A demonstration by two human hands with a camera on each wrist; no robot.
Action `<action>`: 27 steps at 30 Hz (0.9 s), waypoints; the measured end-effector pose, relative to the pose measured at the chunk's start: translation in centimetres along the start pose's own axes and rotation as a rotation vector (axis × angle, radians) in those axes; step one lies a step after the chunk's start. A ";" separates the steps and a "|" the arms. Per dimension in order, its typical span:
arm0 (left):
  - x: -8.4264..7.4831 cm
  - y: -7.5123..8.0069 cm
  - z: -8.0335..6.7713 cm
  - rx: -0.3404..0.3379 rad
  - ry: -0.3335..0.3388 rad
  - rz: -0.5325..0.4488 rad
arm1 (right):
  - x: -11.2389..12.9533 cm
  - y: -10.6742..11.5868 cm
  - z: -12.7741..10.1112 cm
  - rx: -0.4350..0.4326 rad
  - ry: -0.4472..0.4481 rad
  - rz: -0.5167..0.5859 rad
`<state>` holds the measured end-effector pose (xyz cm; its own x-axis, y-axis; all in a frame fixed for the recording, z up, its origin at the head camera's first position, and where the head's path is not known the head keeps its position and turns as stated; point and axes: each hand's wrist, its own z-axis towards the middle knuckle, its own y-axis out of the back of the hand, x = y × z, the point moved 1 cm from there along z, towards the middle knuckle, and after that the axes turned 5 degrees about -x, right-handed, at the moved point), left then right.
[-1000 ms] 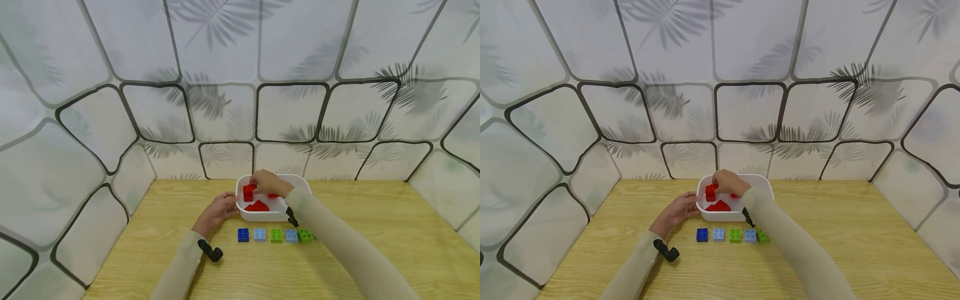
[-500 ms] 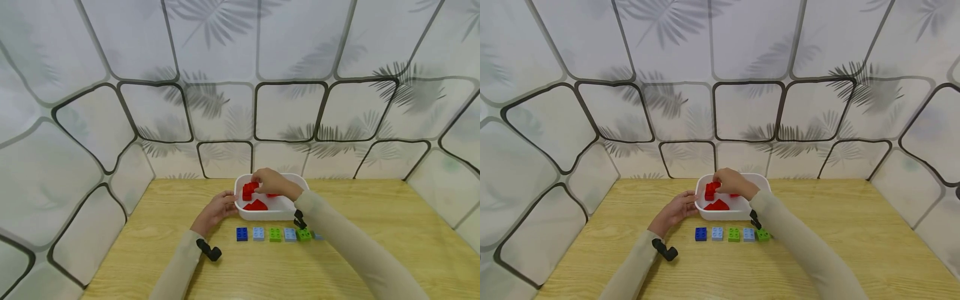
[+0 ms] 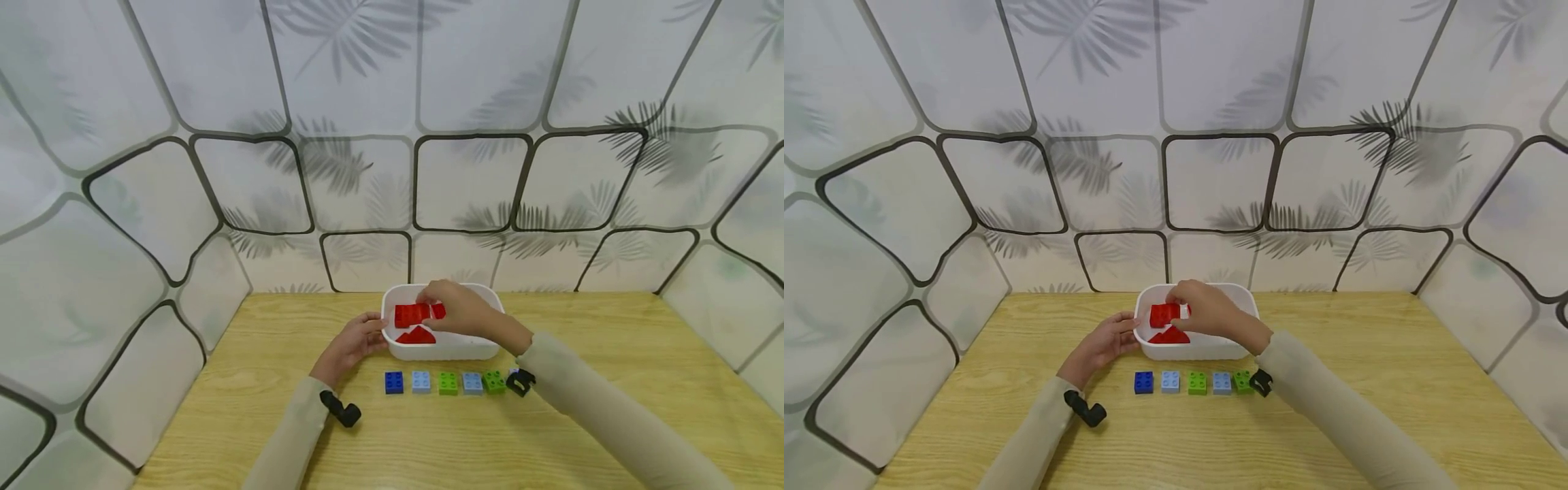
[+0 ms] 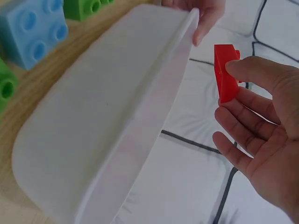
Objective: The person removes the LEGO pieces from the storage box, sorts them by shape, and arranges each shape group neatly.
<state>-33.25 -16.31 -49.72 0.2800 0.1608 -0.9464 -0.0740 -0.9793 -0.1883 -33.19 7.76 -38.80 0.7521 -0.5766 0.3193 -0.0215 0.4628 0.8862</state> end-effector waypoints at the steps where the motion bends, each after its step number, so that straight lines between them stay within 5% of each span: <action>1: 0.0 0.0 0.0 0.002 -0.003 0.002 | 0.3 0.0 -0.5 -0.018 0.026 -0.011; 9: 0.3 0.2 -0.1 0.016 -0.004 0.000 | 2.3 -0.7 -4.3 -0.091 0.180 0.017; 18: 0.0 0.2 -0.1 0.021 0.004 -0.014 | 3.8 -3.0 -6.9 0.006 0.218 0.069; 27: 0.0 0.2 0.2 0.018 0.002 0.000 | 5.1 -5.8 -8.2 0.124 0.172 0.004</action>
<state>-33.40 -16.44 -49.82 0.2819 0.1606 -0.9459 -0.0911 -0.9770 -0.1931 -23.82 7.70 -45.07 0.8528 -0.4467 0.2705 -0.0977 0.3725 0.9229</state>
